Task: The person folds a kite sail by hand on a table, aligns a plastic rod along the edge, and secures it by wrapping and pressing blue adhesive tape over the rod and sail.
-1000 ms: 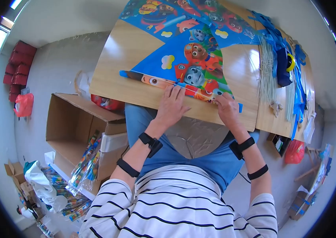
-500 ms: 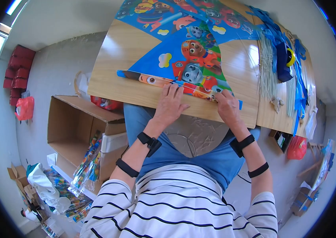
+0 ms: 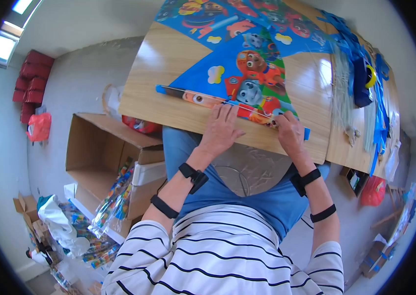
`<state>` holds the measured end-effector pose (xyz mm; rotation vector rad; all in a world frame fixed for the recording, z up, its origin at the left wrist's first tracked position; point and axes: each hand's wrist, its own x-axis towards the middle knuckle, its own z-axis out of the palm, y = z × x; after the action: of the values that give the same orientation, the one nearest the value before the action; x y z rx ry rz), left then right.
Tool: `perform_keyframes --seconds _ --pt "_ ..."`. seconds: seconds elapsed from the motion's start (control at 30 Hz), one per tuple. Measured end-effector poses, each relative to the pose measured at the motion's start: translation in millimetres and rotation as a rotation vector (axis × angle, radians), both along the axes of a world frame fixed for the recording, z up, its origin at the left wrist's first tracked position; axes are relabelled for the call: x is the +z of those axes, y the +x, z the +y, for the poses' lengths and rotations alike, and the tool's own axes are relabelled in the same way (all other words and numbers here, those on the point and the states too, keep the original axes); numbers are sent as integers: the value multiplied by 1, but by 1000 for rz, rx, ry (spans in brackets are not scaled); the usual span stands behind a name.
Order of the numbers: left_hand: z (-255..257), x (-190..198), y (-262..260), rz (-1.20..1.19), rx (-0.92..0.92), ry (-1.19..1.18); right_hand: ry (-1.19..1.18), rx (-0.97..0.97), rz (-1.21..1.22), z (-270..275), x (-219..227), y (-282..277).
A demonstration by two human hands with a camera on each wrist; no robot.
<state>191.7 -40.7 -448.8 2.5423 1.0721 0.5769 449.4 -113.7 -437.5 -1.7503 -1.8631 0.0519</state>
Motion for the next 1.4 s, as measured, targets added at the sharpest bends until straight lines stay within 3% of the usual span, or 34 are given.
perform_keyframes --seconds 0.1,0.13,0.23,0.33,0.4,0.5,0.67,0.77,0.9,1.0,1.2,1.4 --pt "-3 -2 6 -29 14 -106 7 -141 -14 -9 1 23" --pt "-2 -1 4 -9 -21 -42 -14 -225 -62 -12 6 37" --pt "0 -2 2 17 -35 -46 209 -430 36 -34 45 86" --pt "-2 6 2 26 -52 -30 411 -710 -30 -85 53 176" --pt "-3 11 2 46 -41 -43 359 -989 144 -127 62 216" --pt "-3 11 3 72 -33 -50 271 -1268 26 -170 50 265" --pt "-3 21 7 128 -43 -68 84 -1358 27 -157 6 300" --pt "-3 24 8 146 -43 -63 44 -1374 59 -128 -1 313" --pt "-4 26 10 165 -36 -73 -193 -1369 13 -100 1 336" --pt "-4 27 11 186 -33 -68 -88 -1326 38 -97 5 342" --pt "-6 29 13 203 -13 -88 -202 -1653 -8 -161 2 389" --pt "-6 28 12 215 -28 -64 -226 -1696 35 -232 -5 390"
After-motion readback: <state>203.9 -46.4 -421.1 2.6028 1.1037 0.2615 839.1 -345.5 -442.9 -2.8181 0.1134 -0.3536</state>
